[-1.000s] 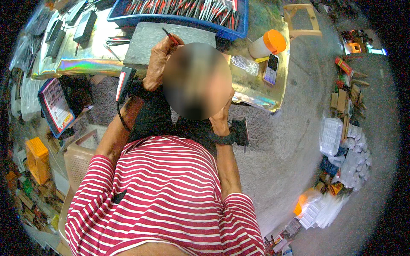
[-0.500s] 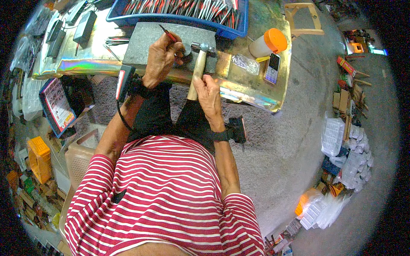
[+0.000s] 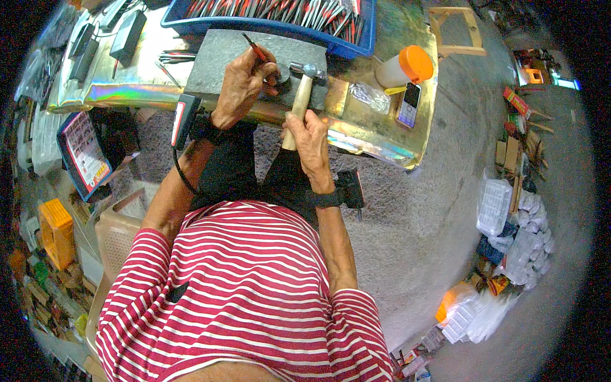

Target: The person picks up small metal components from a tray and uses a hammer to secure a small pin or fitting onto a metal rod on a stone block.

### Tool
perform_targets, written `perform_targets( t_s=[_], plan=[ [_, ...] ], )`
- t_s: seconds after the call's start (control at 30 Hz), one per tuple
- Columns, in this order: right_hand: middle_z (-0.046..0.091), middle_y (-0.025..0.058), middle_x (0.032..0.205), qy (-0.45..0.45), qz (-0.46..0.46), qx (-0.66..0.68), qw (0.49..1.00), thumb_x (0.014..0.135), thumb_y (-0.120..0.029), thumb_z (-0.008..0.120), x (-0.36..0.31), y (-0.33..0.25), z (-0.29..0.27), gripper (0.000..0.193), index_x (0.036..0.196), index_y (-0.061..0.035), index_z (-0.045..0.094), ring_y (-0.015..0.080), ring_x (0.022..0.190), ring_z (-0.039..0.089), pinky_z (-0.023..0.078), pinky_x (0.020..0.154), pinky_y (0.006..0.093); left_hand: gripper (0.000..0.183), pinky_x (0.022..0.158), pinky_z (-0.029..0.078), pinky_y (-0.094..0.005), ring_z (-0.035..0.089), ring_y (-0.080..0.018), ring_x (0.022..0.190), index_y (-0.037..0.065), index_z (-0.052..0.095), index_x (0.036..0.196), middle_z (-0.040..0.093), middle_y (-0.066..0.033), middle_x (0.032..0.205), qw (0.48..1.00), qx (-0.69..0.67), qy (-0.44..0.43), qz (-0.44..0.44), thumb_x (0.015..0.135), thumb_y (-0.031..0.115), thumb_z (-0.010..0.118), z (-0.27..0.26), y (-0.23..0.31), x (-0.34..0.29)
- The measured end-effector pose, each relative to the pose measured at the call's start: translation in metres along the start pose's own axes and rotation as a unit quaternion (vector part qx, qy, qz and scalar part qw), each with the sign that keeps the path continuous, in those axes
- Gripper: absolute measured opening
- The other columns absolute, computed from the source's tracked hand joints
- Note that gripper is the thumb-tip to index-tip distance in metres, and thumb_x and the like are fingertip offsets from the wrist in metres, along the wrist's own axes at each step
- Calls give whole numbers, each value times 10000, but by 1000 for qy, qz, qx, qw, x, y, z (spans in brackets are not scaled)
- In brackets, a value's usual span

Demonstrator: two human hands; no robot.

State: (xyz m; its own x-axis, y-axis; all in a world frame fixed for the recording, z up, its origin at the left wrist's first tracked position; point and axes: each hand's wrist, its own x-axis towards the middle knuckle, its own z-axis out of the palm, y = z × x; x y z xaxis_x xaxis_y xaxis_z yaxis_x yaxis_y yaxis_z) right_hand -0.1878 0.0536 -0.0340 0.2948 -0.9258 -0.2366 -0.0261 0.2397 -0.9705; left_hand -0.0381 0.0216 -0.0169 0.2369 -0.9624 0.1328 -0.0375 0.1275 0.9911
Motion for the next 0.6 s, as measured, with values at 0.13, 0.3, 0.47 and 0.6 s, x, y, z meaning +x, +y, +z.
perform_targets(
  t_s=[0.13,0.3,0.47,0.6],
  plan=[
    [553,88,668,-5,7,10,1000,801,-185,534,1,2,0,224,780,37,516,107,555,515,420,503,223,24,423,496,-226,544,-106,544,-7,480,792,528,-67,637,1000,6,-10,10,775,0,496,-1,-2,1],
    [555,87,687,-11,18,25,999,800,-180,533,3,4,-2,220,803,39,512,106,564,519,423,504,222,50,405,445,-262,543,-127,520,6,475,772,526,-83,635,996,71,-24,39,752,-17,515,-1,-4,1],
    [527,73,653,-21,64,152,986,791,-155,519,3,-3,2,169,780,13,503,109,516,494,406,453,220,125,480,430,-289,550,-202,542,26,461,783,521,-98,643,976,157,-37,149,704,-50,520,-4,-9,3],
    [499,62,627,-26,117,241,963,782,-119,520,4,-9,-5,135,788,15,504,87,478,442,371,412,201,210,522,431,-298,543,-287,595,37,444,809,507,-121,656,939,241,-70,236,647,-85,500,-6,-3,3]
  ],
)
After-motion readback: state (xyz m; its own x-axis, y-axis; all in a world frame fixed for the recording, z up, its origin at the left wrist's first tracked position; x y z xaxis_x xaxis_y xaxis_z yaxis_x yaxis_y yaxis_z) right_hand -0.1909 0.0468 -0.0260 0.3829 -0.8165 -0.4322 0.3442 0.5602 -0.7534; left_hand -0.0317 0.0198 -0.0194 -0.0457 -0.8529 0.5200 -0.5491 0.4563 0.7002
